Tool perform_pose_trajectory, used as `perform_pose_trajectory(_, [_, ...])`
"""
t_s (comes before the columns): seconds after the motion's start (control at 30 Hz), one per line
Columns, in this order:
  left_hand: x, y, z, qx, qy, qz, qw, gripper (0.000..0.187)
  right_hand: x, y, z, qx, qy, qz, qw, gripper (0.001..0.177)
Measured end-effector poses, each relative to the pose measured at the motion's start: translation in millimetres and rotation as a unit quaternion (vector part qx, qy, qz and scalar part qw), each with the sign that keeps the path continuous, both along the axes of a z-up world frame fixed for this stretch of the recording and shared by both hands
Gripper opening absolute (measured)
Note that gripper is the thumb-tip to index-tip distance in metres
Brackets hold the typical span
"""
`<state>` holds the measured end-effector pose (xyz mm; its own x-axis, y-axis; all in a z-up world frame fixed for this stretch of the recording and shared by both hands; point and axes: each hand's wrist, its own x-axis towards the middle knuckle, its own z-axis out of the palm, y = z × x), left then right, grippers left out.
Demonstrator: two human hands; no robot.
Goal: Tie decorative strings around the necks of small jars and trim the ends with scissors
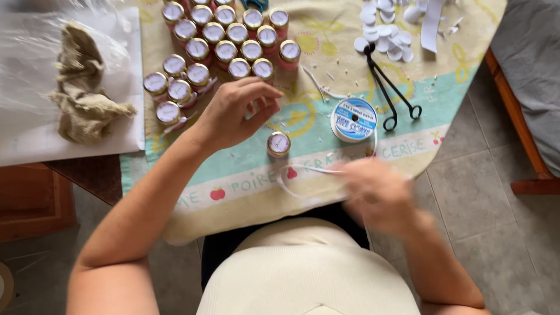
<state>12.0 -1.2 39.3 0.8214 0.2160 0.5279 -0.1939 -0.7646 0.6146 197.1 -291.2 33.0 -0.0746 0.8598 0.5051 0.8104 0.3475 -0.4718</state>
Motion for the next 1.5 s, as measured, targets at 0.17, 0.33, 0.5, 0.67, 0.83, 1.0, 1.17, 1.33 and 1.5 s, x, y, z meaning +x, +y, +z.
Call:
perform_pose_trajectory(0.17, [45.9,-36.6,10.7,-0.046,0.014,-0.058,0.997,0.011,109.2,-21.0,-13.5,0.061,0.020,-0.308,0.949,0.017])
perform_pose_trajectory(0.33, [129.5,-117.5,-27.7,0.058,0.277,-0.050,0.958,0.016,133.2,1.7,-30.3,-0.077,0.031,-0.357,0.930,0.029])
perform_pose_trajectory(0.5, [178.6,-165.2,-83.8,0.122,0.212,-0.029,0.969,0.023,135.5,13.6,-23.2,-0.187,-0.014,-0.363,0.913,0.058])
perform_pose_trajectory(0.67, [189.2,-147.7,-79.1,0.105,0.277,-0.024,0.955,0.015,145.9,20.0,-28.1,-0.218,-0.054,-0.358,0.906,0.047])
perform_pose_trajectory(0.83, [170.2,-63.3,-68.2,-0.024,0.227,-0.082,0.970,0.023,147.7,26.0,-18.2,-0.255,-0.058,-0.358,0.896,0.040])
perform_pose_trajectory(1.0, [149.9,-11.8,-29.8,-0.357,0.315,-0.039,0.878,0.013,141.4,40.2,-14.3,-0.310,-0.102,-0.397,0.858,0.055])
perform_pose_trajectory(1.17, [196.0,-58.3,-19.8,0.106,0.465,-0.173,0.862,0.009,151.2,38.6,-39.4,-0.266,-0.077,-0.432,0.858,0.035])
perform_pose_trajectory(1.33, [211.9,-81.5,8.7,0.022,0.421,-0.223,0.879,0.022,154.4,32.0,-51.0,-0.195,-0.095,-0.393,0.893,0.029])
perform_pose_trajectory(1.5, [167.4,-0.4,32.2,-0.356,0.175,-0.117,0.910,0.015,125.3,13.6,-47.5,0.049,-0.141,-0.383,0.911,0.011])
